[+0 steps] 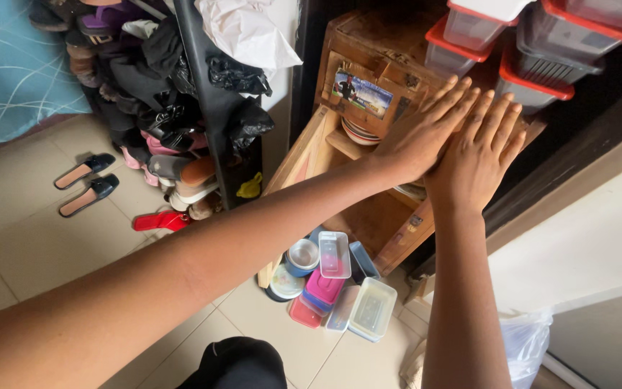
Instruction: The person organizes food containers by picking them up from the floor and stacking them on top of a wooden cabinet.
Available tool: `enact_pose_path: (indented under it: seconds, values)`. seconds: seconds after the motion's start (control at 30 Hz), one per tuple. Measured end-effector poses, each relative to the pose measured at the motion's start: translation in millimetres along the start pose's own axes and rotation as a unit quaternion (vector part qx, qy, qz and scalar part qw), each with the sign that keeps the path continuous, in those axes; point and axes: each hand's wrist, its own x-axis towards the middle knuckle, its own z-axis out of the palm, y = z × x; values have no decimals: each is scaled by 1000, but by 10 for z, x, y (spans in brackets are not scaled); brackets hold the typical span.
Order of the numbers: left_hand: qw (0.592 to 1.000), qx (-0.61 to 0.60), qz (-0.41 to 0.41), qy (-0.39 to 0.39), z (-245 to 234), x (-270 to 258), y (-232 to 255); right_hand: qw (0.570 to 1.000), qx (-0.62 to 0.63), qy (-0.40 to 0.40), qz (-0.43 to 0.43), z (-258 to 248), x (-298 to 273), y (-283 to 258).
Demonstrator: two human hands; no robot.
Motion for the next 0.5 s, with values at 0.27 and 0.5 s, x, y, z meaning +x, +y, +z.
enact_pose_path:
  seconds: [0.27, 0.5]
  values:
    - [999, -14, -3, -30, 228, -362, 107, 995, 60, -68, 48, 139, -416, 27]
    - [989, -135, -52, 16, 404, -879, 224, 985, 110, -100, 91, 375, -823, 35]
